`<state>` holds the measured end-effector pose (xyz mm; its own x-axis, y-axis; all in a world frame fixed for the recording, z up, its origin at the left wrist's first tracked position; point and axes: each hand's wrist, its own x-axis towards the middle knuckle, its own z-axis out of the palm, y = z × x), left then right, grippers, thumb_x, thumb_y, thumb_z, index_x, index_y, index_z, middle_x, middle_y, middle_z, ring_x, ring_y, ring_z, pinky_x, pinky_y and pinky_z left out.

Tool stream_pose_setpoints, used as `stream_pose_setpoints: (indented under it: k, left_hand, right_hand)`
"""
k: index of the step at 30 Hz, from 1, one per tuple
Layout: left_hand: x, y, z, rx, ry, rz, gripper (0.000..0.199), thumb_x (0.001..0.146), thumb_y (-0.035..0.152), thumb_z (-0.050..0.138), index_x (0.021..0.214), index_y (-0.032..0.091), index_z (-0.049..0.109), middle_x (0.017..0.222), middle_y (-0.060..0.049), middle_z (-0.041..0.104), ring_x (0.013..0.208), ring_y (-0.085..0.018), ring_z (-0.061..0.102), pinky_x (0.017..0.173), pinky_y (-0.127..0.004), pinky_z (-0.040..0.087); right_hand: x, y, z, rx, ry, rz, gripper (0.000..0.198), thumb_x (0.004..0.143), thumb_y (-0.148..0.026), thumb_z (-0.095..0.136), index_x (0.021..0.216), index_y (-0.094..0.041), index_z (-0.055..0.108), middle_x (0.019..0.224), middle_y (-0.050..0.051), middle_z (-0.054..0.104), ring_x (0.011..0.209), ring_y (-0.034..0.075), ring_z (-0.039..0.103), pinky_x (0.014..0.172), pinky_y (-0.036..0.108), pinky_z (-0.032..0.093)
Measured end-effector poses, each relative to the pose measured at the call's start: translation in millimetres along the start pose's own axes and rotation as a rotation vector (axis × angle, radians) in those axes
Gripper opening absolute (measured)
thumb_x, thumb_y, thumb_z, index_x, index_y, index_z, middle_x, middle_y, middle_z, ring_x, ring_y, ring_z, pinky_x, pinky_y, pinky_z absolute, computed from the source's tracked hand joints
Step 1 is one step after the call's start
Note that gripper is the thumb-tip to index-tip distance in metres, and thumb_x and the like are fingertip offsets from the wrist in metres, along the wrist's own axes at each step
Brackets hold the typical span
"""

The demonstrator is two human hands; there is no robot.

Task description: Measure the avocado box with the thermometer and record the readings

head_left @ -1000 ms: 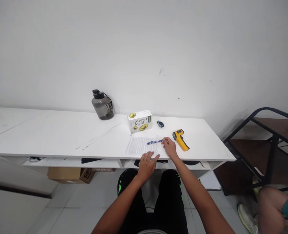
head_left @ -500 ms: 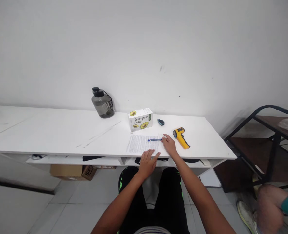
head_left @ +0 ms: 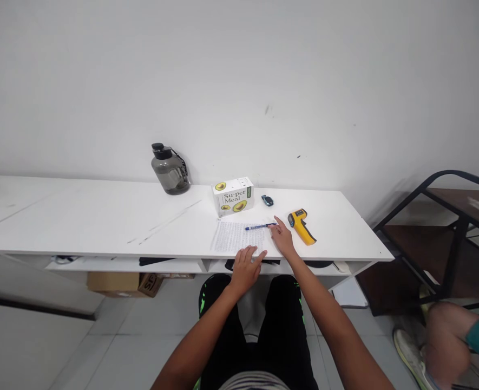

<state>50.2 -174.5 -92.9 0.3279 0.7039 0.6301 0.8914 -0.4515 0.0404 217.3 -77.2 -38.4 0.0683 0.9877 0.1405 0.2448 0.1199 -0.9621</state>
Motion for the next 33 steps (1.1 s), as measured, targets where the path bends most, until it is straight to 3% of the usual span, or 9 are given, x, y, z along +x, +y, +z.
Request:
stream_pose_setpoints:
  k: [14,18,23,28,33]
  left_hand:
    - [-0.5,0.3,1.2,0.005,-0.008,-0.006,0.045,0.089,0.024,0.056,0.133,0.032,0.056,0.130,-0.009,0.058,0.125,-0.027,0.049,0.107,-0.046,0.033]
    - [-0.5,0.1,1.2,0.002,-0.011,-0.006,0.046,0.088,0.024,0.056,0.134,0.032,0.056,0.131,-0.008,0.058,0.125,-0.027,0.049,0.107,-0.045,0.032]
    - [-0.6,0.2,1.0,-0.008,-0.003,-0.007,0.046,0.088,0.023,0.056,0.134,0.032,0.056,0.131,-0.009,0.058,0.125,-0.028,0.049,0.108,-0.046,0.032]
    - [-0.6,-0.2,0.4,-0.019,0.002,-0.003,0.047,0.088,0.022,0.056,0.133,0.031,0.056,0.131,-0.009,0.058,0.125,-0.028,0.049,0.107,-0.046,0.032]
    - [0.0,0.3,0.1,-0.022,0.013,-0.002,0.047,0.087,0.021,0.057,0.133,0.031,0.057,0.130,-0.010,0.058,0.124,-0.028,0.050,0.106,-0.046,0.033]
  right_hand:
    - [-2.3,-5.2,-2.1,-0.073,0.009,0.008,0.051,0.087,-0.050,0.048,0.125,-0.017,0.059,0.087,0.005,0.072,0.086,0.021,0.065,0.082,0.036,0.051]
    - [-1.2,-4.5,-1.5,-0.127,-0.053,-0.010,0.046,0.087,-0.044,0.051,0.127,-0.023,0.059,0.102,0.004,0.074,0.095,0.020,0.065,0.093,0.037,0.049]
    - [1.0,3.1,-0.5,-0.059,-0.067,-0.046,0.049,0.089,-0.043,0.049,0.134,-0.026,0.054,0.119,0.003,0.070,0.093,0.018,0.064,0.084,0.035,0.054]
    - [1.2,2.8,-0.9,-0.096,-0.018,-0.025,0.048,0.087,-0.041,0.050,0.129,-0.021,0.057,0.104,0.003,0.070,0.078,0.016,0.062,0.080,0.034,0.054]
    - [1.0,0.8,-1.3,-0.109,0.003,-0.020,0.049,0.086,-0.048,0.049,0.125,-0.019,0.059,0.092,0.003,0.068,0.076,0.017,0.062,0.078,0.033,0.052]
